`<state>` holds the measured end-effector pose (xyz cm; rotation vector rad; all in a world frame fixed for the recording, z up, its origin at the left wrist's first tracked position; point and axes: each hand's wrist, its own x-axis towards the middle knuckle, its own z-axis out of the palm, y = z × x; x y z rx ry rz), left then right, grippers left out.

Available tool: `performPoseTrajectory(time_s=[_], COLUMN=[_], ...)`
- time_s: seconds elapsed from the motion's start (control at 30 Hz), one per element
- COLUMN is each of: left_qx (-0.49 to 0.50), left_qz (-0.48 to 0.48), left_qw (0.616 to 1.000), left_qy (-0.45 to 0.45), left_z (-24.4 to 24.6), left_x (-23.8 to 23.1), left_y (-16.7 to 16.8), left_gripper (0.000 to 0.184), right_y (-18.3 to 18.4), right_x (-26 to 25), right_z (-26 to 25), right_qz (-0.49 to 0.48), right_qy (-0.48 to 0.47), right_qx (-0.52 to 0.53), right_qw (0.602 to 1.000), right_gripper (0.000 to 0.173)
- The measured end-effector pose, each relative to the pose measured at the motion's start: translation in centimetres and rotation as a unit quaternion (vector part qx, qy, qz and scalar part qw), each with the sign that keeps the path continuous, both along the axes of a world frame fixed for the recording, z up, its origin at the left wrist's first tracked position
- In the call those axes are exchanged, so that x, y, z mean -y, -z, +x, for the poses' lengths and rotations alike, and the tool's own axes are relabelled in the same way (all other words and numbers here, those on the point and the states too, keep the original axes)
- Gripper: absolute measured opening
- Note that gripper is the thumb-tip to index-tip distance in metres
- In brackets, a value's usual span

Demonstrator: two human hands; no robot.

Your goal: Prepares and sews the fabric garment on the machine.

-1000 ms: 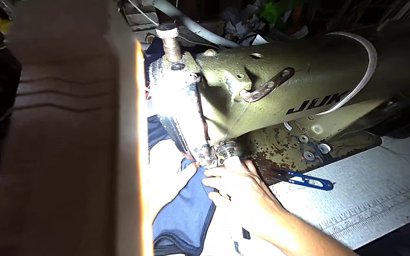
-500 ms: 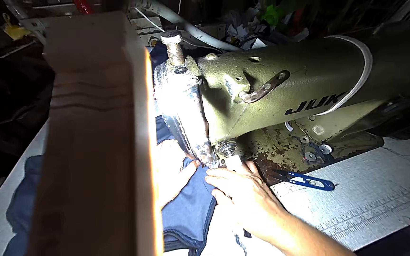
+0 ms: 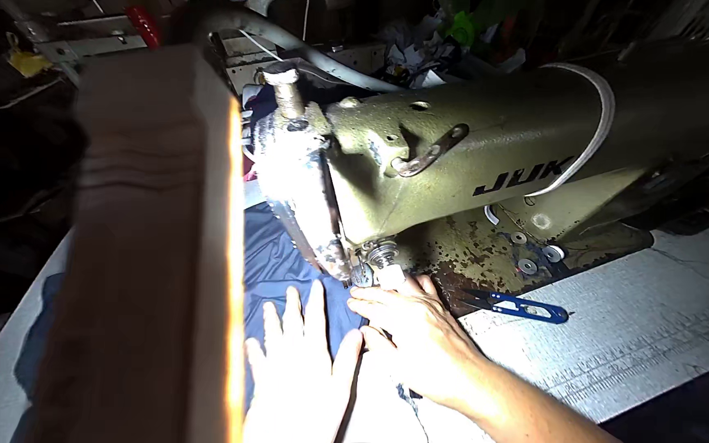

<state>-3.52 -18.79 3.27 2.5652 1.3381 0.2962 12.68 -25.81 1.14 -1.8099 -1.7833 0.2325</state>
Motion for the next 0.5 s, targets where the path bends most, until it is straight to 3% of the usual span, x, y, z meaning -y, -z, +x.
performPoseTrajectory(time_s=[0.1,0.27,0.37,0.5], left_qx=[-0.035,-0.016,0.043,0.118], left_qz=[0.072,0.138,0.180,0.103], left_qw=[0.994,0.955,0.937,0.959], left_qy=[0.067,0.262,0.295,0.238], left_z=[-2.7,-5.2,-2.9,-0.1], left_x=[-2.8,-10.5,-8.1,-4.7], left_y=[2.6,2.1,1.3,2.5], left_gripper=[0.089,0.082,0.062,0.043], right_y=[0.0,-0.1,-0.3,0.2], right_x=[0.1,0.3,0.3,0.1], right_z=[-0.1,-0.3,-0.1,-0.1], right_qz=[-0.012,-0.024,-0.032,0.007], right_qy=[-0.020,-0.036,-0.042,-0.011], right_qx=[0.011,0.005,-0.024,-0.065], right_qw=[1.000,0.999,0.998,0.998], right_gripper=[0.036,0.037,0.035,0.030])
